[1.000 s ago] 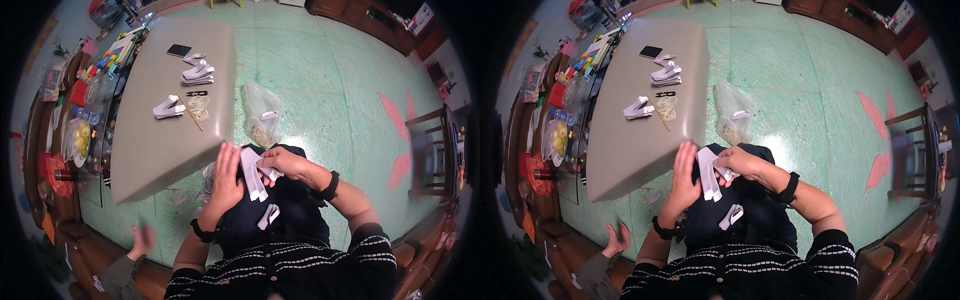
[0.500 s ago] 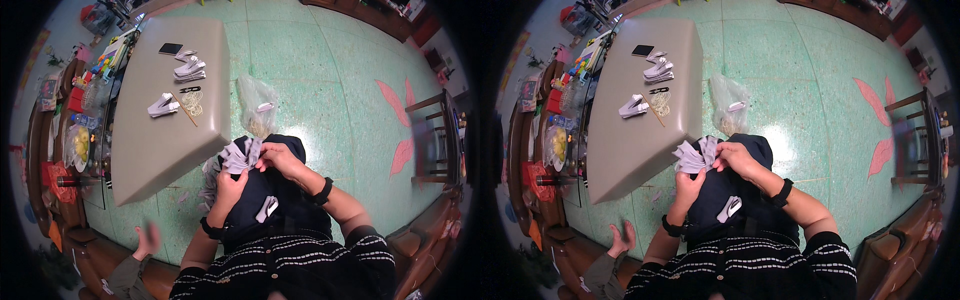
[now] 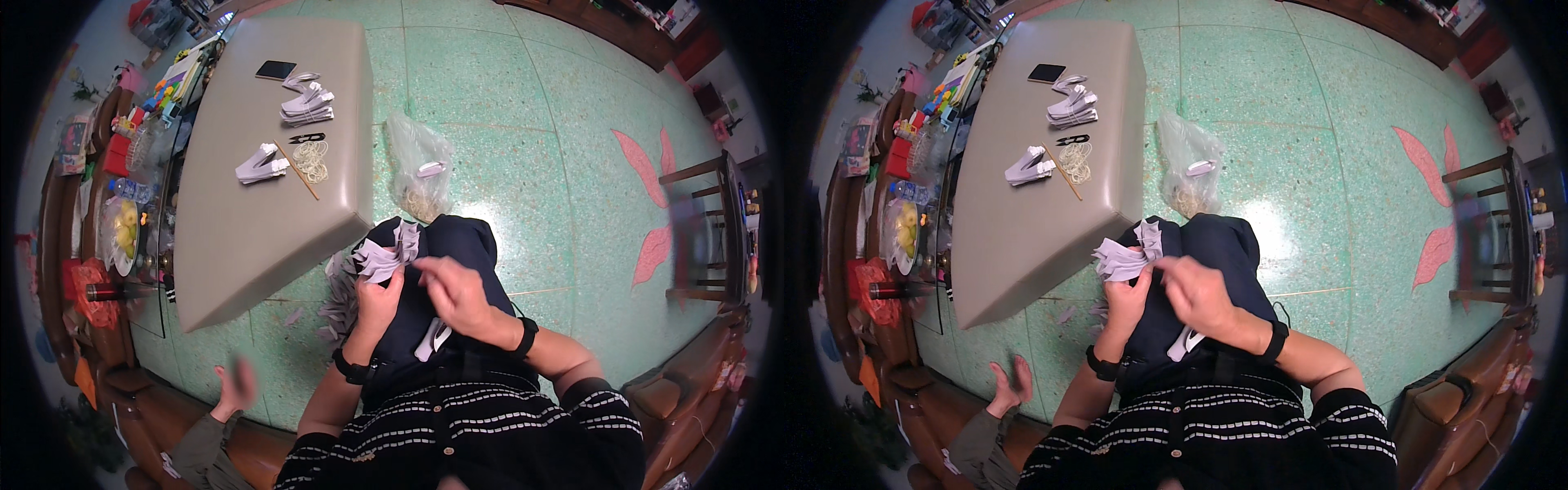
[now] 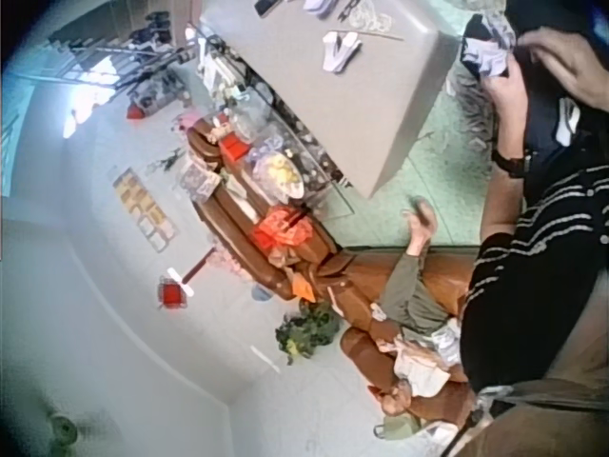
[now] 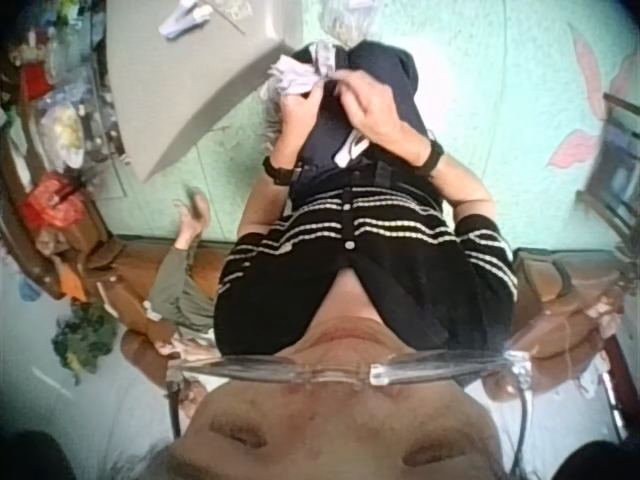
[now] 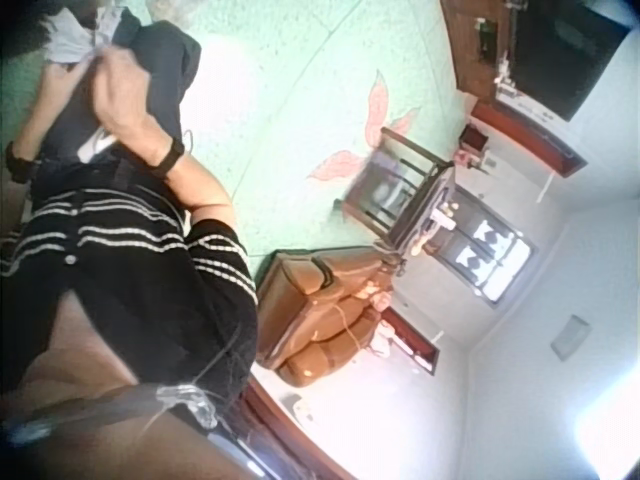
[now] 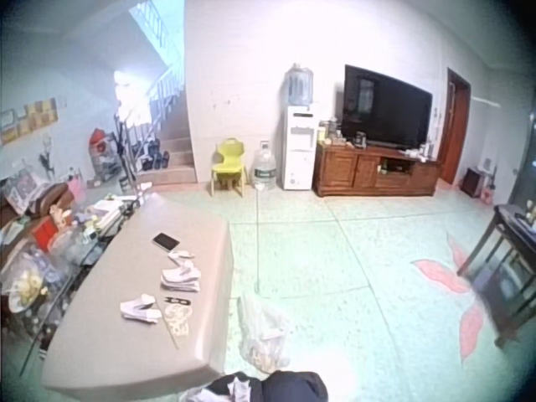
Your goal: The person assembles white fabric components by hand and with a wooden stick. They turn the fabric pieces inside out, stack them, and wrap a bundle with a rubber band.
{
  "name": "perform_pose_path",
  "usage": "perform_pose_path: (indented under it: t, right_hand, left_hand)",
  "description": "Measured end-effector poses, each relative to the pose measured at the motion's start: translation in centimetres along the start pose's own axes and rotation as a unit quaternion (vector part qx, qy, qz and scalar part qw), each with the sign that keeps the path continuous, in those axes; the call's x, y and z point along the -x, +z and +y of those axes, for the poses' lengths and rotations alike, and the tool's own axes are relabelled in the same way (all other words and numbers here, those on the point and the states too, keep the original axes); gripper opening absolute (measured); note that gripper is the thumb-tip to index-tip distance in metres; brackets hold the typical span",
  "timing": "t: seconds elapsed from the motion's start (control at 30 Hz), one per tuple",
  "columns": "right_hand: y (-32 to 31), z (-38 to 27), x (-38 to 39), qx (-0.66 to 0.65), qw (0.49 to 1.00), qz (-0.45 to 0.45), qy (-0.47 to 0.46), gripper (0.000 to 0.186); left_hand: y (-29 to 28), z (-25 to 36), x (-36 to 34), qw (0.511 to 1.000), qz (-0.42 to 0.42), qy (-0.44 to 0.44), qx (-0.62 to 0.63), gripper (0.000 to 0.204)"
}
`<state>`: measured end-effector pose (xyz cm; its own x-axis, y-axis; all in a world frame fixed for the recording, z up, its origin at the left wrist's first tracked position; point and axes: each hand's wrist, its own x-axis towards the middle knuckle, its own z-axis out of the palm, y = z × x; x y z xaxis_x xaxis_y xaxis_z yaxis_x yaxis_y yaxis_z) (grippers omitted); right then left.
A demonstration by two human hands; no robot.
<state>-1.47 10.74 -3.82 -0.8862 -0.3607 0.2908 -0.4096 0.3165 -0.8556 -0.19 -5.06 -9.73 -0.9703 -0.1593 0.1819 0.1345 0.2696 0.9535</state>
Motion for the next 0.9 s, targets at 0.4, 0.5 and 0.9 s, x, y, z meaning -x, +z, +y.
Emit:
perform_pose_path:
  t: [0.4, 0.5, 0.9]
  right_hand:
    - [2.1, -0.1, -0.7, 0.109, 0.967, -0.211, 0.089, 0.080]
    - [1.9, 0.0, -0.5, 0.068, 0.979, -0.180, 0.070, 0.074]
    - [2.5, 2.4, 0.0, -0.346, 0.882, 0.023, 0.319, 0.034]
  left_hand:
    - [0.2, 0.1, -0.1, 1.000, 0.003, -0.010, -0.001, 0.027]
    - [0.2, 0.5, -0.3, 1.000, 0.001, -0.014, -0.004, 0.025]
    - [0.4, 2.5, -0.3, 0.903, 0.020, -0.188, 0.386, 0.022]
